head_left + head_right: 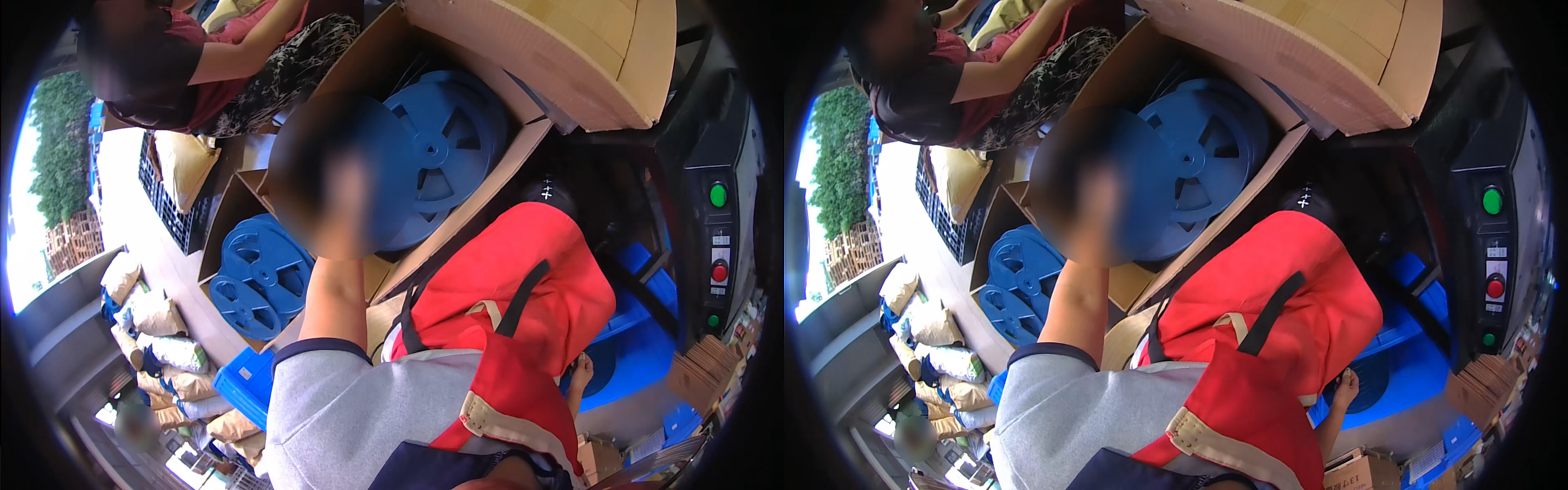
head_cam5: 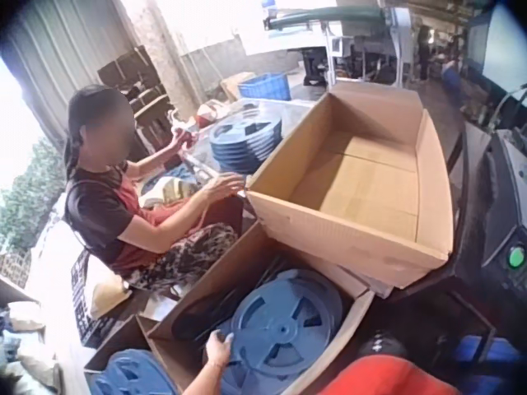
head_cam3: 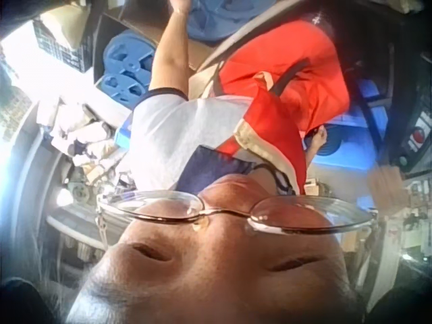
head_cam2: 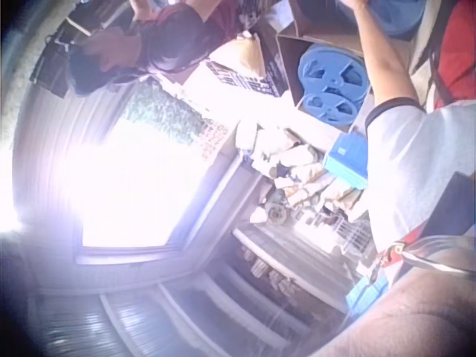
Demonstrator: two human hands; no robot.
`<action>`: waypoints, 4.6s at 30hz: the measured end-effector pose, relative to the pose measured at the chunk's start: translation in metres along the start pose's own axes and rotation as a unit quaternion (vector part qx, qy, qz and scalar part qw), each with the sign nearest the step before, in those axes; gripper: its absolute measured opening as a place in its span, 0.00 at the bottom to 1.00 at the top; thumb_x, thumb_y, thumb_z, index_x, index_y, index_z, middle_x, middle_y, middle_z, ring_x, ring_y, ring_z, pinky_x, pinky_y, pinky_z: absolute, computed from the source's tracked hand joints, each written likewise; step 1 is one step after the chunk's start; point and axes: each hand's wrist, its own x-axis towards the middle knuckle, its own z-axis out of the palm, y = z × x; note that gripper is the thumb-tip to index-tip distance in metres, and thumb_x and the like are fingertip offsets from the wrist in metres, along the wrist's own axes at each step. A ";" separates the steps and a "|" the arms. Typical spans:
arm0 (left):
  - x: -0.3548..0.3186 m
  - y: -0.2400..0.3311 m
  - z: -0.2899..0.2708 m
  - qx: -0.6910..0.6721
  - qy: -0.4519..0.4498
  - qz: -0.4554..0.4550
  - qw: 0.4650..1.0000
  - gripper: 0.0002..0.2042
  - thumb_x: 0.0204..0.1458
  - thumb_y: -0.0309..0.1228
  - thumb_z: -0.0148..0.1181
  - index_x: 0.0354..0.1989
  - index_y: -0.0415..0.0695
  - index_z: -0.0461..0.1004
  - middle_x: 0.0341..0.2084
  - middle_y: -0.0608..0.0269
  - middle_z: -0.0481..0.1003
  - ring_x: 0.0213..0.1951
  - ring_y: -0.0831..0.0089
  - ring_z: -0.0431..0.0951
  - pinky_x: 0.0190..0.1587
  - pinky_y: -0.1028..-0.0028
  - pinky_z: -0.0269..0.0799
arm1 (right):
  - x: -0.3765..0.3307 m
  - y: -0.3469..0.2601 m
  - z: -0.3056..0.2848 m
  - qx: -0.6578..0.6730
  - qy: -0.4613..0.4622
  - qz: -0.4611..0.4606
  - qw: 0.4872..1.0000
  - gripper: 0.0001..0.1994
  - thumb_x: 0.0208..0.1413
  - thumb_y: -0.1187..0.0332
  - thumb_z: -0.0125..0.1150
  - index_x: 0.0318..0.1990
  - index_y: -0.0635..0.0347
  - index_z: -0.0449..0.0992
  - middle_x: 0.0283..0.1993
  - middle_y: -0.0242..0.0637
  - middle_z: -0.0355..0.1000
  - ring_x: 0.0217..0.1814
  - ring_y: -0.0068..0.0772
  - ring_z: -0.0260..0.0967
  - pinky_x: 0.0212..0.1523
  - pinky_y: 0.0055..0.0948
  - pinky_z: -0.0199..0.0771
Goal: The person operates a pressing machine to assemble blue plastic reels by placing components on the machine bed, pressing buttons to activate it, and then placing the assembled reels into a cardboard box.
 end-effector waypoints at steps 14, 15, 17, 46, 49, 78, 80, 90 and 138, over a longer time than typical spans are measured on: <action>0.055 0.000 0.088 -0.324 -0.165 -0.347 0.865 0.33 0.45 0.56 0.65 0.49 0.36 0.76 0.39 0.45 0.79 0.47 0.55 0.78 0.52 0.68 0.70 | -0.024 -0.077 -0.001 -0.083 0.039 -0.120 0.989 0.14 0.62 0.66 0.55 0.49 0.68 0.73 0.40 0.33 0.73 0.36 0.19 0.67 0.37 0.20 0.71; 0.058 0.014 0.087 -0.317 -0.153 -0.330 0.876 0.29 0.50 0.51 0.62 0.47 0.35 0.75 0.40 0.46 0.78 0.45 0.58 0.77 0.50 0.68 0.70 | -0.034 -0.085 0.008 -0.071 0.046 -0.122 0.989 0.14 0.61 0.66 0.56 0.48 0.68 0.73 0.39 0.32 0.72 0.36 0.18 0.67 0.37 0.19 0.71; 0.045 0.023 0.083 -0.309 -0.098 -0.320 0.890 0.20 0.58 0.41 0.56 0.44 0.33 0.73 0.40 0.48 0.76 0.40 0.64 0.75 0.45 0.69 0.70 | -0.029 -0.121 0.027 -0.074 0.033 -0.165 0.983 0.14 0.61 0.66 0.57 0.48 0.68 0.74 0.39 0.32 0.72 0.36 0.18 0.67 0.38 0.19 0.70; -0.089 0.301 -0.150 -0.597 -0.316 -0.124 0.727 0.23 0.56 0.51 0.57 0.37 0.38 0.71 0.28 0.62 0.75 0.28 0.76 0.75 0.32 0.77 0.74 | -0.171 -0.309 0.125 -0.213 0.021 -0.567 0.796 0.49 0.30 0.66 0.77 0.66 0.38 0.57 0.69 0.45 0.44 0.58 0.57 0.57 0.60 0.46 0.65; -0.066 0.299 -0.133 -0.564 -0.288 -0.140 0.761 0.26 0.57 0.55 0.53 0.37 0.37 0.71 0.24 0.65 0.74 0.21 0.78 0.73 0.25 0.79 0.72 | -0.171 -0.300 0.095 -0.272 0.067 -0.485 0.828 0.39 0.35 0.63 0.73 0.61 0.41 0.65 0.66 0.45 0.52 0.59 0.55 0.58 0.60 0.45 0.66; -0.009 0.313 -0.030 0.079 -0.559 0.274 0.779 0.62 0.23 0.62 0.74 0.71 0.58 0.44 0.69 0.40 0.42 0.60 0.36 0.62 0.53 0.54 0.72 | -0.069 -0.159 0.026 -0.282 -0.270 -0.132 0.911 0.60 0.30 0.62 0.81 0.72 0.31 0.43 0.67 0.55 0.57 0.68 0.58 0.56 0.64 0.47 0.61; -0.014 0.319 -0.027 0.075 -0.570 0.271 0.772 0.64 0.22 0.57 0.78 0.71 0.54 0.43 0.69 0.42 0.40 0.63 0.39 0.59 0.48 0.57 0.77 | -0.064 -0.158 0.014 -0.222 -0.331 -0.136 0.907 0.52 0.43 0.54 0.73 0.72 0.39 0.42 0.67 0.57 0.55 0.71 0.59 0.50 0.64 0.49 0.58; -0.022 0.325 -0.032 0.088 -0.486 0.291 0.820 0.57 0.26 0.49 0.79 0.68 0.49 0.50 0.66 0.35 0.47 0.57 0.39 0.67 0.56 0.58 0.70 | -0.098 -0.184 0.060 -0.249 -0.103 0.093 0.959 0.61 0.39 0.20 0.44 0.72 0.56 0.39 0.60 0.60 0.64 0.46 0.46 0.76 0.28 0.30 0.79; -0.068 0.428 -0.186 -0.530 -0.538 0.253 0.605 0.54 0.38 0.38 0.76 0.67 0.34 0.42 0.49 0.46 0.69 0.34 0.70 0.80 0.37 0.74 0.77 | -0.182 -0.342 0.038 0.220 -0.335 -0.389 0.829 0.55 0.35 0.60 0.79 0.70 0.64 0.48 0.65 0.47 0.60 0.68 0.41 0.58 0.63 0.36 0.62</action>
